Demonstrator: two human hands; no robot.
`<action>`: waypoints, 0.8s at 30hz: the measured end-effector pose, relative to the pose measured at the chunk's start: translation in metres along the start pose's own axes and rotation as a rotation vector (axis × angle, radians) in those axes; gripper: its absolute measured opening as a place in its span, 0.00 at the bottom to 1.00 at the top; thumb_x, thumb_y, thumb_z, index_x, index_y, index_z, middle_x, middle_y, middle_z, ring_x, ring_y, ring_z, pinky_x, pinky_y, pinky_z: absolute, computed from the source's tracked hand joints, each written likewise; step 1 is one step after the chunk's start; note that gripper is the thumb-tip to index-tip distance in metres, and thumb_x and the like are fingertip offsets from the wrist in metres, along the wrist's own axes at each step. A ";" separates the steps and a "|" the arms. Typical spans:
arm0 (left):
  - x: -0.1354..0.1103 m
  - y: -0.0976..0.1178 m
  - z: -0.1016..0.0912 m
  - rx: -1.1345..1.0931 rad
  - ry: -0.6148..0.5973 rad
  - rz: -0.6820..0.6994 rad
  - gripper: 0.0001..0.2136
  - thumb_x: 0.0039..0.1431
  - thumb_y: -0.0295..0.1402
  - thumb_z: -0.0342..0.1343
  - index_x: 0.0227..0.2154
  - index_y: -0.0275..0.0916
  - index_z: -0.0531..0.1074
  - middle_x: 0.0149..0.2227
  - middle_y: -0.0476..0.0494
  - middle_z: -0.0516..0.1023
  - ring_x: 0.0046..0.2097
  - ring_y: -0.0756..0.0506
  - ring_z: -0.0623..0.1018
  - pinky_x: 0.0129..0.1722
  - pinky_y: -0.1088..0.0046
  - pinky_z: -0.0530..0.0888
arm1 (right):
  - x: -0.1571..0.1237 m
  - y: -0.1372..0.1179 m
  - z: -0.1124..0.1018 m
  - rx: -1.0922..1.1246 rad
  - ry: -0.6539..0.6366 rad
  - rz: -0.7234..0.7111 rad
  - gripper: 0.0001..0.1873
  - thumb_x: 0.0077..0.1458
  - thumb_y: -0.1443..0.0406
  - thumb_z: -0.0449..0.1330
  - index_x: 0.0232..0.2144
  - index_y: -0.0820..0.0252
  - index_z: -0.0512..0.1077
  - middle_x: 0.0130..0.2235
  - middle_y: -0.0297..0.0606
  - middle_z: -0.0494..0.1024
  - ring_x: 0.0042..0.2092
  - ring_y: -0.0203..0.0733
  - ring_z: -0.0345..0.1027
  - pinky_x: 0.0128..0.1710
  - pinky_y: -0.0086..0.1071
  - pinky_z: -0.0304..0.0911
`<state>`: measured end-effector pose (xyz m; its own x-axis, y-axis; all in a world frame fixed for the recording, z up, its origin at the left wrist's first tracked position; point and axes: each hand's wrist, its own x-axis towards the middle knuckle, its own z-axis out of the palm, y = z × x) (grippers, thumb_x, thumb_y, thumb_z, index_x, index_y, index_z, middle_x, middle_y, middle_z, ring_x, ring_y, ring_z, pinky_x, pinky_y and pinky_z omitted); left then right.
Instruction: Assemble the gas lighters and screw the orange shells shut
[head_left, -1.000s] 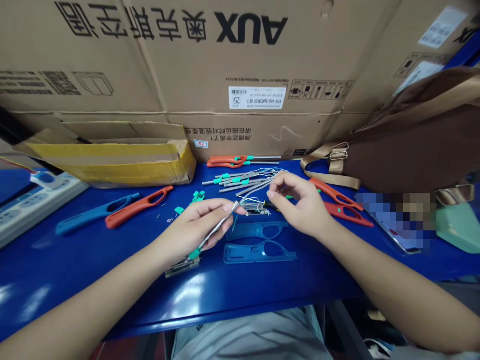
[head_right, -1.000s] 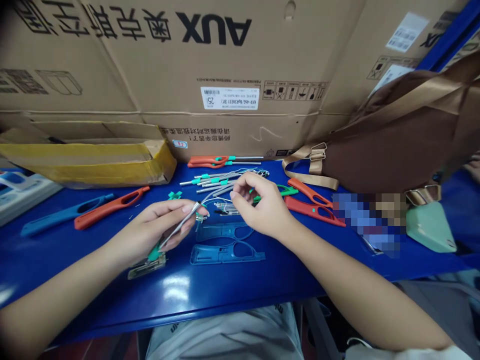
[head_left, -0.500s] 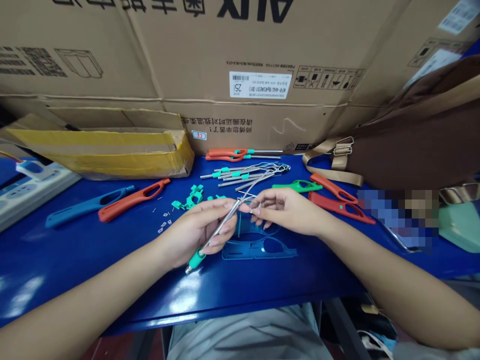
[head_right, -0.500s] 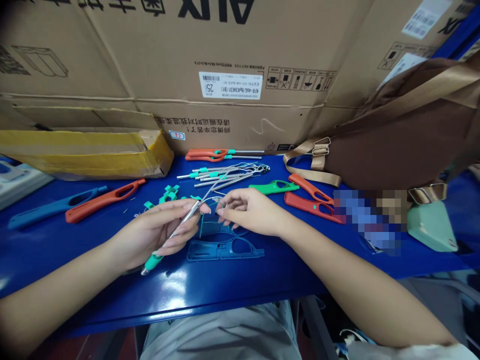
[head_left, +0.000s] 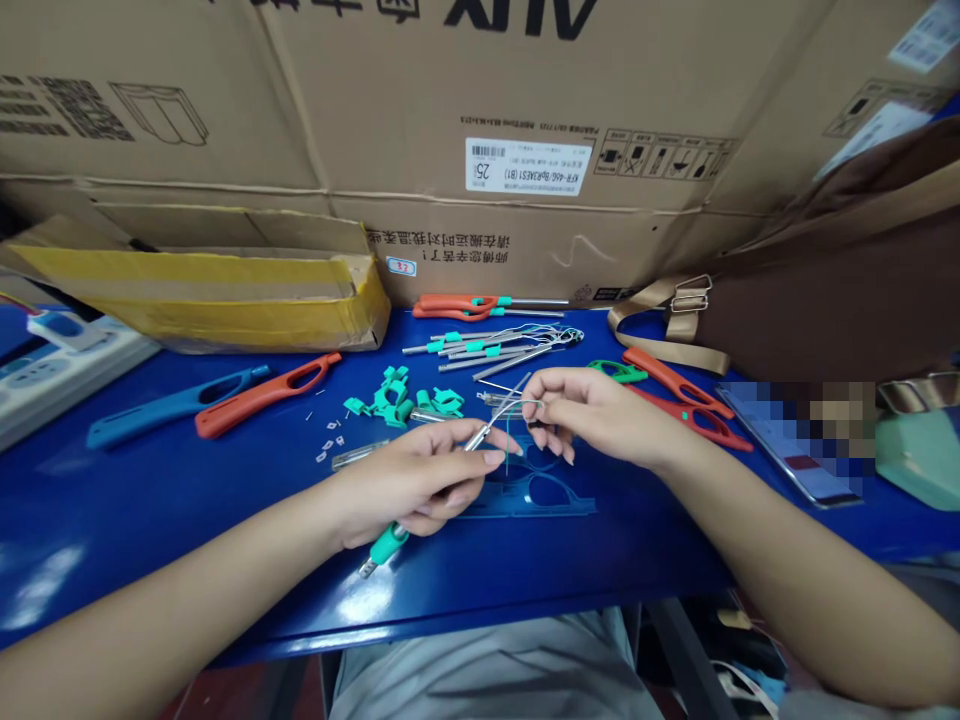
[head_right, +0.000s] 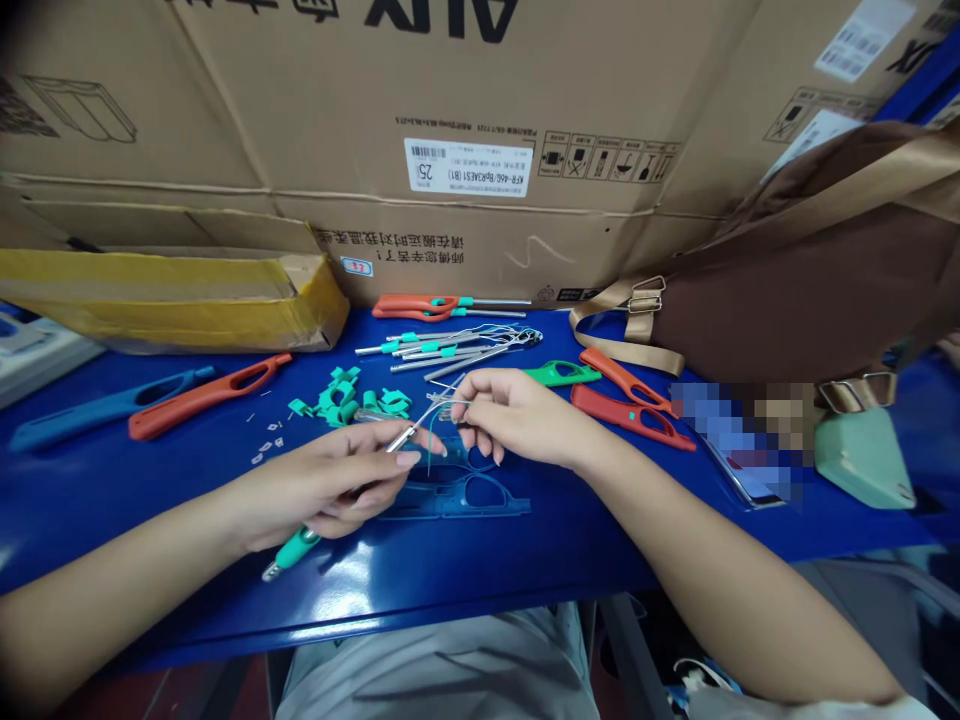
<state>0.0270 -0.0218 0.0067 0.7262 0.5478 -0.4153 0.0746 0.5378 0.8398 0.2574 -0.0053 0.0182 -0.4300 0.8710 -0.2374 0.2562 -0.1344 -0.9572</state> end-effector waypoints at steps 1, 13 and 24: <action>0.000 -0.001 0.000 0.008 -0.008 -0.007 0.13 0.65 0.41 0.60 0.47 0.41 0.69 0.19 0.60 0.61 0.17 0.58 0.49 0.11 0.89 0.50 | 0.000 0.001 0.001 -0.015 -0.028 0.001 0.01 0.53 0.68 0.59 0.30 0.60 0.68 0.24 0.29 0.76 0.22 0.29 0.66 0.21 0.23 0.64; 0.003 -0.007 0.003 0.167 0.000 -0.027 0.15 0.65 0.45 0.58 0.37 0.37 0.77 0.17 0.58 0.60 0.16 0.57 0.52 0.12 0.85 0.51 | -0.002 0.002 -0.002 -0.093 -0.107 -0.005 0.05 0.50 0.72 0.54 0.26 0.58 0.67 0.23 0.30 0.76 0.24 0.32 0.69 0.26 0.26 0.67; 0.001 -0.007 0.005 0.277 -0.017 -0.010 0.16 0.65 0.47 0.57 0.35 0.37 0.74 0.20 0.58 0.61 0.16 0.57 0.54 0.13 0.84 0.51 | -0.013 -0.004 0.000 -0.276 -0.253 -0.151 0.05 0.57 0.69 0.56 0.29 0.58 0.70 0.29 0.30 0.72 0.28 0.32 0.63 0.27 0.26 0.60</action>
<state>0.0305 -0.0281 0.0017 0.7354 0.5313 -0.4206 0.2647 0.3461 0.9001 0.2618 -0.0166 0.0248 -0.6710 0.7231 -0.1639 0.3823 0.1480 -0.9121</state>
